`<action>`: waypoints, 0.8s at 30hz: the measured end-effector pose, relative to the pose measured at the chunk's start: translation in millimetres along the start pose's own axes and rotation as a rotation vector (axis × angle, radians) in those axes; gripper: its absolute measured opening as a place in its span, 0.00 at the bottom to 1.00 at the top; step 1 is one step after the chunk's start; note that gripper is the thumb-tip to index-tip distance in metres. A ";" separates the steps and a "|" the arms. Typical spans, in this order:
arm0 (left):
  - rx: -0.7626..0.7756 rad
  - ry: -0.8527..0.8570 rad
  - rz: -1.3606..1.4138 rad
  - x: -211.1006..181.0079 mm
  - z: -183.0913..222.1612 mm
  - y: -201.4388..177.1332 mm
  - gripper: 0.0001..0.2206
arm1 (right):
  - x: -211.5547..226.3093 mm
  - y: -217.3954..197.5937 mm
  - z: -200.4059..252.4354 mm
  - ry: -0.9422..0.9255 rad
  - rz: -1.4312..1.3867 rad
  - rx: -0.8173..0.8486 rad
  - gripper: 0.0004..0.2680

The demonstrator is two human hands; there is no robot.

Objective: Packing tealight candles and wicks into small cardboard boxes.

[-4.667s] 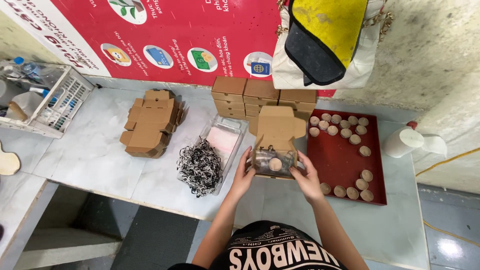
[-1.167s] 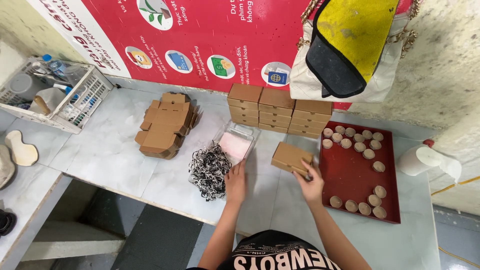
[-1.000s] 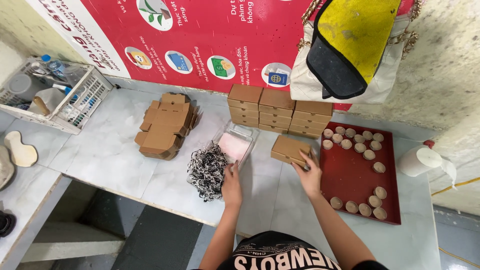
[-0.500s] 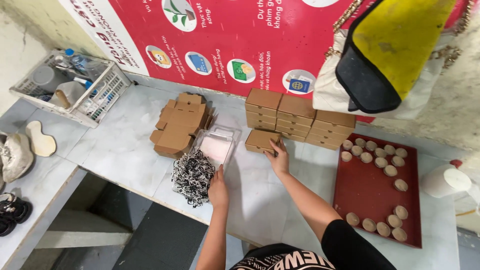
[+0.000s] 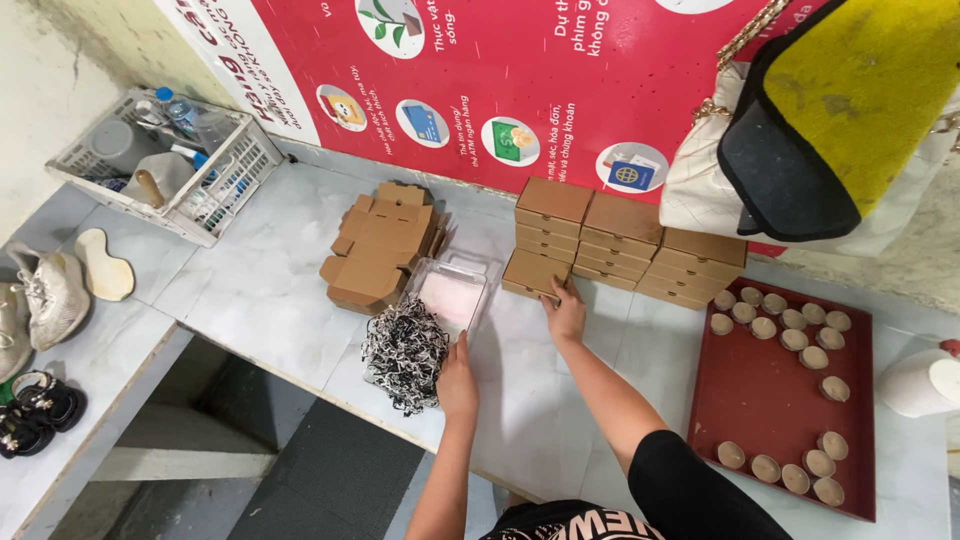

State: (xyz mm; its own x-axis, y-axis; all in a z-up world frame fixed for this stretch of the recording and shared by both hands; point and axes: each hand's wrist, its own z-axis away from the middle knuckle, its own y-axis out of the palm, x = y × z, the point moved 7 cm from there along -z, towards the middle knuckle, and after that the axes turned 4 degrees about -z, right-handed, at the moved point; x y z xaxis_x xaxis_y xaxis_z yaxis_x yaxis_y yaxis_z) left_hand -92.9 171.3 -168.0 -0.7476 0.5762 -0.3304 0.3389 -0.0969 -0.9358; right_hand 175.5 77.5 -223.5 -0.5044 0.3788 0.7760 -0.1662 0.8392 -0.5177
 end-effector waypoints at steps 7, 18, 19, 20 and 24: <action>-0.011 -0.049 0.337 -11.8 -11.0 36.0 0.26 | 60.8 -29.3 13.2 -0.093 0.000 -0.060 0.23; 0.408 -0.467 1.438 -30.8 -29.7 120.5 0.18 | 106.4 -13.9 110.7 0.028 -0.473 0.750 0.24; 0.399 -0.472 1.442 -12.2 -40.9 120.4 0.18 | 94.5 -4.7 113.0 0.023 -0.473 0.759 0.24; 0.431 -0.220 1.357 -4.4 -54.2 112.3 0.17 | 86.1 1.5 115.5 -0.068 -0.397 0.731 0.24; 0.379 -0.028 1.286 13.0 -89.9 -25.2 0.15 | 59.4 27.0 118.5 -0.233 -0.288 0.601 0.26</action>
State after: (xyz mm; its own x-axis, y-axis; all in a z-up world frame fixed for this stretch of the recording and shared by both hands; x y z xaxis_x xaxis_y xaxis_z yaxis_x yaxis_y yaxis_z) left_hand -59.8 254.3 -137.6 -0.0326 -0.1097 -0.9934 0.6303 -0.7737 0.0647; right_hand 40.7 76.5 -234.1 -0.5271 0.0240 0.8495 -0.7257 0.5073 -0.4647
